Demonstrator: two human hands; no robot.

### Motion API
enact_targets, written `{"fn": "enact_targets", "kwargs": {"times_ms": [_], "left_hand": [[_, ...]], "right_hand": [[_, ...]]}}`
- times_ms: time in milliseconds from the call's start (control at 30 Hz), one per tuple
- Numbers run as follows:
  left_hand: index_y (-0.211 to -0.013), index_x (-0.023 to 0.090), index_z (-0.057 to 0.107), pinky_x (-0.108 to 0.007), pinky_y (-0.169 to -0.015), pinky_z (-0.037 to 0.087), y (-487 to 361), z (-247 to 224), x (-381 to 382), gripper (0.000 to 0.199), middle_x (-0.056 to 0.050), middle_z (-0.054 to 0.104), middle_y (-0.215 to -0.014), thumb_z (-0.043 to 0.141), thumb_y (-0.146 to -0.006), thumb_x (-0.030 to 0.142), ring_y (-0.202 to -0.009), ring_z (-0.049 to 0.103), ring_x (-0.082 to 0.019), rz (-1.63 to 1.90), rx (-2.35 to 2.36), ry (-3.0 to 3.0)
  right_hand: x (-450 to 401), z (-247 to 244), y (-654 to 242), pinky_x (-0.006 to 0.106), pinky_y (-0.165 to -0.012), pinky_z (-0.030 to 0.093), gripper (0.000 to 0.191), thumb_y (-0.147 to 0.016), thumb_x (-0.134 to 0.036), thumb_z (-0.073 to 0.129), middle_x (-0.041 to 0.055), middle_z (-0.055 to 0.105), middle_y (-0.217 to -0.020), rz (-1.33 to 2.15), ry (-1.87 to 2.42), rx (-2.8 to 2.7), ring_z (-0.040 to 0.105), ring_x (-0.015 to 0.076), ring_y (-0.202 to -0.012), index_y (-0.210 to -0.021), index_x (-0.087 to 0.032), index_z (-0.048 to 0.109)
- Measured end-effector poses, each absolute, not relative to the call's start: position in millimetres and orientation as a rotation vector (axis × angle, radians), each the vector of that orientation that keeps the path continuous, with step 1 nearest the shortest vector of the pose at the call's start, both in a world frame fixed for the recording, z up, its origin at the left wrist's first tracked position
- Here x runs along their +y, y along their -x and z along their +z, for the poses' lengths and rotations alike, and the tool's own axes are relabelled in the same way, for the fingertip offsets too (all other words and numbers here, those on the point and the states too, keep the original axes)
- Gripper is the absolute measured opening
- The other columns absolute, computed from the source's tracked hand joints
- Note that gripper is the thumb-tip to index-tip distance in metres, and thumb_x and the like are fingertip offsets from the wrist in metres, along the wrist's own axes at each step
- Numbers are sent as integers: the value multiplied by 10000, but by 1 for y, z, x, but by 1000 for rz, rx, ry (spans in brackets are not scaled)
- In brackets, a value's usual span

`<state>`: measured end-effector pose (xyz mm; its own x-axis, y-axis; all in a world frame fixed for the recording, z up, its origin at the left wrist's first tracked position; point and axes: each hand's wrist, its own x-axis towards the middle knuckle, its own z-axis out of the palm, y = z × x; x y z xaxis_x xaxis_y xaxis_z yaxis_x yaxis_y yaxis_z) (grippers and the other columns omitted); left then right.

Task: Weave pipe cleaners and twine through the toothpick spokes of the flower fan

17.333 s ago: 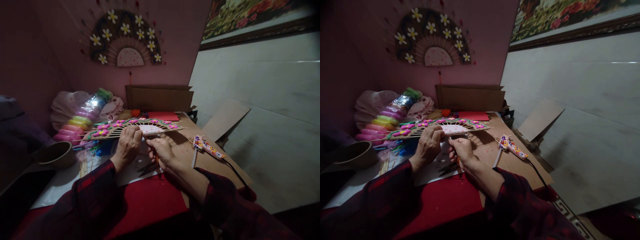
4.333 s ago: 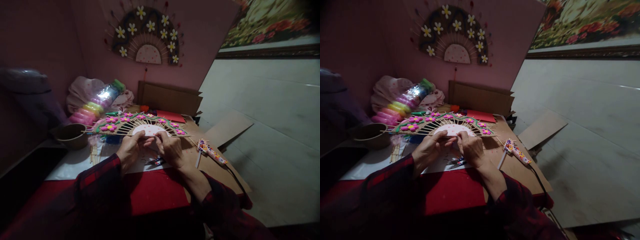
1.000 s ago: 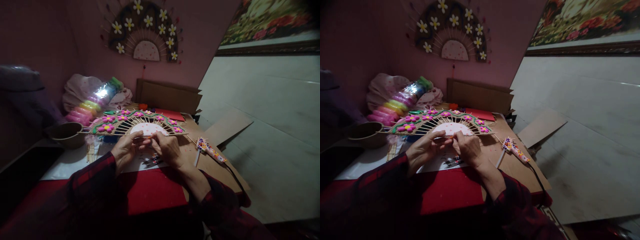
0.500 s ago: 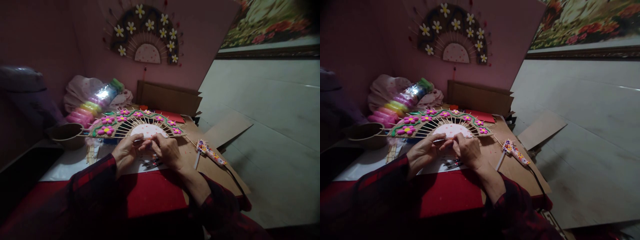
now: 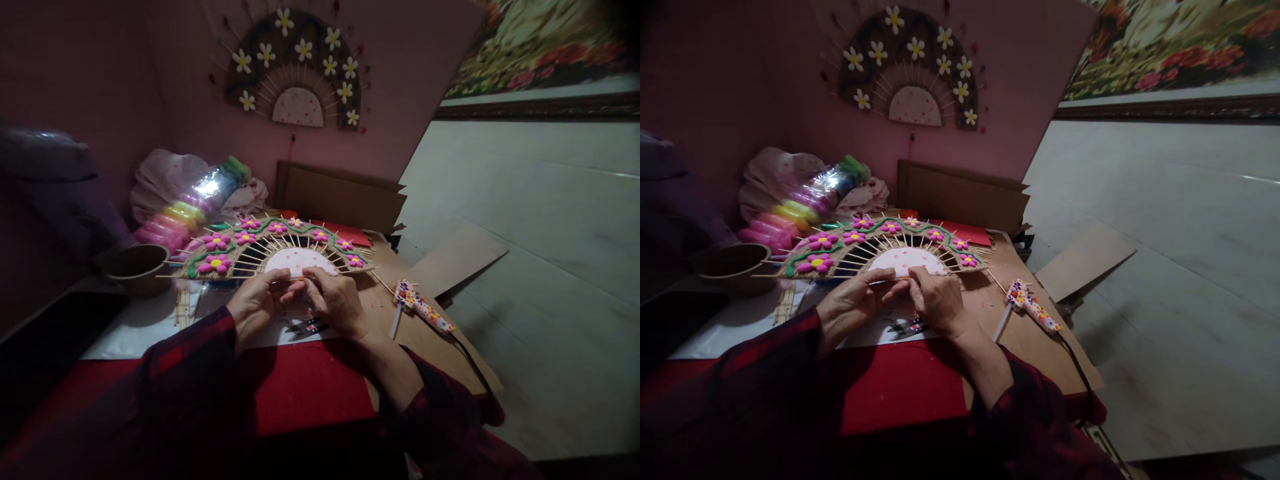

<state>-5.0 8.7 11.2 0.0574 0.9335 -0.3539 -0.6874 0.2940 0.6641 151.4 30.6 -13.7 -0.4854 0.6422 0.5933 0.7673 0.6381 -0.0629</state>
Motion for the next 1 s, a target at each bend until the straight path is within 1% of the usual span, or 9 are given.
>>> {"fn": "enact_targets", "kwargs": {"times_ms": [100,200,267,367,467,567,667,767,1000], "left_hand": [[-878,83,601,-192,-555,560,5,11,9,158,-83,669,-728,586,-740,9,-584,657,-133,1255,881,-358],[-792,76,588,-170,-452,512,4,12,9,62,-83,656,-661,573,-759,26,-520,636,-126,1237,907,-373],[-778,78,587,-166,-406,483,3,13,8,54,-88,654,-646,566,-764,30,-510,634,-134,1219,909,-386],[-789,75,592,-172,-416,491,2,16,7,68,-92,656,-648,556,-767,22,-512,635,-136,1202,898,-372],[-784,72,584,-157,-451,505,3,18,8,89,-84,652,-645,533,-774,-1,-502,624,-114,1200,891,-336],[-821,63,587,-159,-494,530,4,16,10,118,-99,663,-679,526,-768,-23,-527,635,-119,1202,877,-315],[-856,57,596,-179,-515,547,5,12,12,132,-111,674,-713,537,-765,-18,-562,651,-135,1196,847,-337],[-846,53,601,-181,-533,550,6,11,12,114,-111,676,-705,539,-771,-7,-563,652,-133,1193,859,-351],[-825,58,614,-199,-467,537,8,11,9,74,-133,684,-722,560,-777,42,-591,676,-180,1152,881,-402]], "right_hand": [[30,-14,-153,253,-533,326,228,-913,-285,449,25,725,-747,-366,1055,-2282,644,149,-592,-995,-202,645],[27,-13,-153,263,-510,290,228,-908,-280,447,24,705,-673,-441,1044,-2292,623,146,-550,-923,-193,656],[26,-12,-153,262,-508,283,246,-912,-286,431,26,687,-633,-440,1080,-2282,610,144,-530,-913,-182,653],[26,-12,-153,257,-522,303,245,-910,-289,430,31,687,-649,-359,1111,-2256,616,147,-542,-921,-167,642],[27,-13,-153,251,-548,333,222,-897,-288,453,37,702,-709,-281,1101,-2245,633,155,-586,-925,-165,636],[27,-13,-153,242,-572,357,210,-887,-294,472,40,706,-741,-221,1110,-2236,638,159,-620,-929,-173,638],[27,-13,-154,235,-575,369,205,-877,-298,480,34,697,-720,-167,1116,-2218,625,154,-606,-908,-176,642],[26,-13,-153,228,-567,375,202,-872,-295,484,25,687,-687,-121,1109,-2201,610,142,-571,-878,-176,647],[24,-14,-152,218,-563,382,186,-863,-280,502,26,695,-676,-125,1069,-2156,623,132,-570,-855,-167,648]]}}
